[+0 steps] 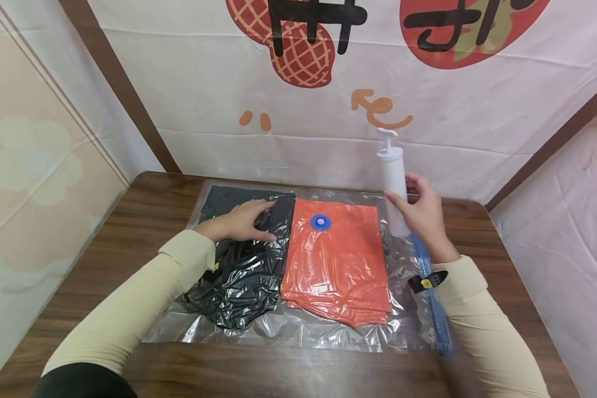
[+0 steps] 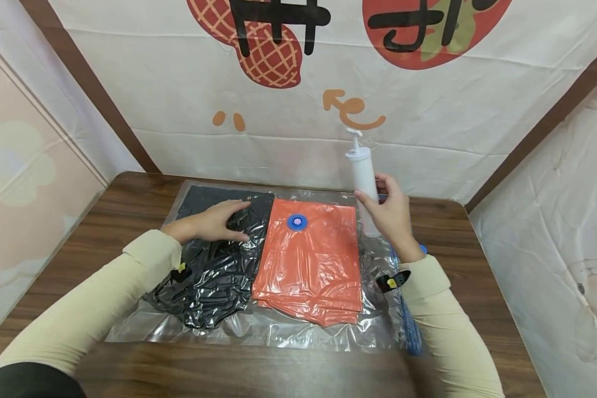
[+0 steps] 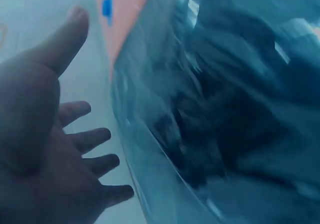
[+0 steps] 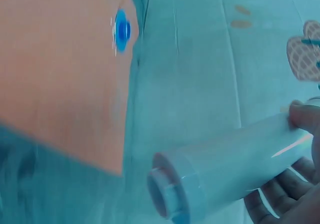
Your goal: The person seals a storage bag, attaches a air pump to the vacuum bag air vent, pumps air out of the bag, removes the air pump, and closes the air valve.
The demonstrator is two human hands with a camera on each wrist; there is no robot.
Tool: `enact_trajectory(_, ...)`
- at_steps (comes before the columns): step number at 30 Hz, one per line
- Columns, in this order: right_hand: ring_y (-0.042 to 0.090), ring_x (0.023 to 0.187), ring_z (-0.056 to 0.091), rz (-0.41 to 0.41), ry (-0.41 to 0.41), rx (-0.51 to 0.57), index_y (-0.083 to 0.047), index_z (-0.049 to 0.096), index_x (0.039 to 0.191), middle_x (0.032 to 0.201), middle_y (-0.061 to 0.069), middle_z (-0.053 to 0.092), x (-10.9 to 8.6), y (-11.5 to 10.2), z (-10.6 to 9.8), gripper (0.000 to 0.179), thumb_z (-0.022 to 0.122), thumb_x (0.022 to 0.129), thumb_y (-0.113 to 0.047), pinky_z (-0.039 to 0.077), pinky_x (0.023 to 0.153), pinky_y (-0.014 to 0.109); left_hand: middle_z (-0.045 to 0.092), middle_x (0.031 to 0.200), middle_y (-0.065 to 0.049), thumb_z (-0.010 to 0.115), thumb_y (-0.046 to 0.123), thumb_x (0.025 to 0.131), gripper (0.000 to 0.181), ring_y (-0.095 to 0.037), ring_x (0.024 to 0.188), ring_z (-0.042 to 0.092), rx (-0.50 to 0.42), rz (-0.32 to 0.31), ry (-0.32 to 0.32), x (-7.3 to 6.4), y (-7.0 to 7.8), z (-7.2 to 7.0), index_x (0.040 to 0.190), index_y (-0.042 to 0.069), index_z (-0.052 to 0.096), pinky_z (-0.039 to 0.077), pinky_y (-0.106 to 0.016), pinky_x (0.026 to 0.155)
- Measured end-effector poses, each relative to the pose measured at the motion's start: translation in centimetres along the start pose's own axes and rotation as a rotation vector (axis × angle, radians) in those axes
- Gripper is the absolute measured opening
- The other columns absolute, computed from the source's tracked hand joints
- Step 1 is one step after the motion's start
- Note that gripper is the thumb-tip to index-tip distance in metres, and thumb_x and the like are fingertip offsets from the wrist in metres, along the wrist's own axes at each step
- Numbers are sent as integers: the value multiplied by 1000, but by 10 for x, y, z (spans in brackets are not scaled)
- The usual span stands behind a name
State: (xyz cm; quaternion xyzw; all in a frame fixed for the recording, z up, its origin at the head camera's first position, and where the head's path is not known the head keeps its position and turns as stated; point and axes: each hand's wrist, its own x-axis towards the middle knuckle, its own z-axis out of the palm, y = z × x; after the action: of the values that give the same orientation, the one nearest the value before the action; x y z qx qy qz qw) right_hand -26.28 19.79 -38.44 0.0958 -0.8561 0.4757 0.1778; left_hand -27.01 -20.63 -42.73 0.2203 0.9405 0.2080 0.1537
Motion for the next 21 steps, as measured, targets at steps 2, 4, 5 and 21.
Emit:
enact_trajectory(2,25,101,62,17,-8,-65,2,56,136,119,22,66,-2,4,-14,55,78,93,-25,49,81,21,16,164,-29,77,50,88,103,-52,150,11,33,-37,-44,-8,-8,1,161,2,23,11,-76,113)
enact_trajectory(4,27,102,63,30,-11,-125,1,56,137,120,21,66,-3,9,-27,57,77,93,-30,48,81,21,9,165,-30,79,52,85,108,-53,150,5,44,-71,-81,-14,-14,4,162,5,18,6,-80,110)
enact_trajectory(5,28,102,63,38,-12,-153,1,55,137,122,21,65,-4,11,-33,59,76,94,-32,47,81,20,6,166,-30,80,53,84,111,-54,150,3,44,-80,-96,-16,-17,6,163,7,17,4,-81,109)
enact_trajectory(21,49,110,61,262,-40,-406,11,50,136,126,35,60,-17,65,-108,70,72,95,-41,50,89,63,-18,166,-23,79,60,81,121,-49,150,-19,37,-49,-157,-22,-37,28,165,14,6,-16,-77,107)
